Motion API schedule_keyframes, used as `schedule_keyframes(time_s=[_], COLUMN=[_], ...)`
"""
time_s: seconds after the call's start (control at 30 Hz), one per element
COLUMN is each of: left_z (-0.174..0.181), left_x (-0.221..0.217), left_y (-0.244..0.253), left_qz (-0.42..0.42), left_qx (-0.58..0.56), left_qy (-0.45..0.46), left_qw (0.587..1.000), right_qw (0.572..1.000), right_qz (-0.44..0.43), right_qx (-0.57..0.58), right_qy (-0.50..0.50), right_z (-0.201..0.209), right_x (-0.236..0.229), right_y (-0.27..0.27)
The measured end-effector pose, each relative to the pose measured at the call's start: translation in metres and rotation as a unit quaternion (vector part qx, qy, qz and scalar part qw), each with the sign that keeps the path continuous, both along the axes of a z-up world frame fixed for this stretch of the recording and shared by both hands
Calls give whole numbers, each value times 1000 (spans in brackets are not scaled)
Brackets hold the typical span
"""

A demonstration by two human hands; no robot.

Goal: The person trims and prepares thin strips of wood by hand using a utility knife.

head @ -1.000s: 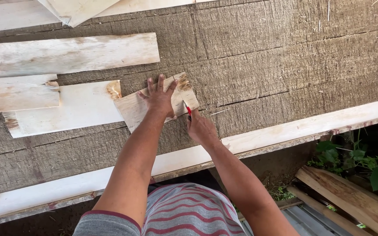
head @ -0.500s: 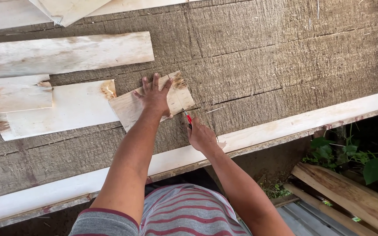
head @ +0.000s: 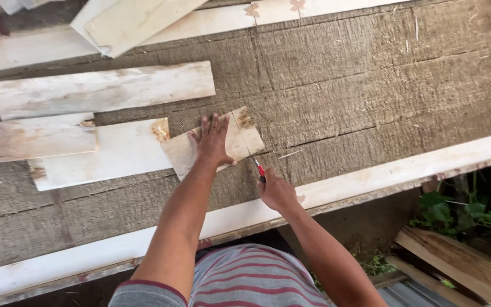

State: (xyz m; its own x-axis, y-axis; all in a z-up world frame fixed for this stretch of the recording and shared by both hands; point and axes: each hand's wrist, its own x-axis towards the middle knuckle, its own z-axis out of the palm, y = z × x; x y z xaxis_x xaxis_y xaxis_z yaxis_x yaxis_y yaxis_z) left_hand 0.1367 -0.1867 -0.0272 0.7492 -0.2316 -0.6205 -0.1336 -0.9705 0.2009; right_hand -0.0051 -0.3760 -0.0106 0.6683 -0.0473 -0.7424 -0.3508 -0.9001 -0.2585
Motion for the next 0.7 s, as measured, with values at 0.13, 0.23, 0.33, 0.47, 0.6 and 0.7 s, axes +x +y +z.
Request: schedule_keyframes(time_s=[0.13, 0.23, 0.33, 0.47, 0.6, 0.7], left_z=[-13, -12, -15, -16, -16, -27], left_x=[-3, 3, 4, 5, 3, 0], left_y=[1, -1, -1, -2, -2, -2], left_qz=[-34, -13, -10, 2, 2, 2], left_qx=[20, 24, 25, 13, 14, 10], left_qy=[-4, -4, 2, -2, 2, -8], left_qw=[999, 1000, 1000, 1000, 1000, 1000], right_qw=[1000, 996, 996, 998, 998, 998], right_qz=[-3, -29, -27, -10, -7, -8], right_qx=[-10, 43, 39, 12, -16, -18], right_qy=[-2, -71, -69, -63, -62, -67], right_z=[12, 33, 17, 1, -10, -21], right_x=[12, 48, 84, 109, 113, 113], right_y=[7, 25, 37, 47, 50, 50])
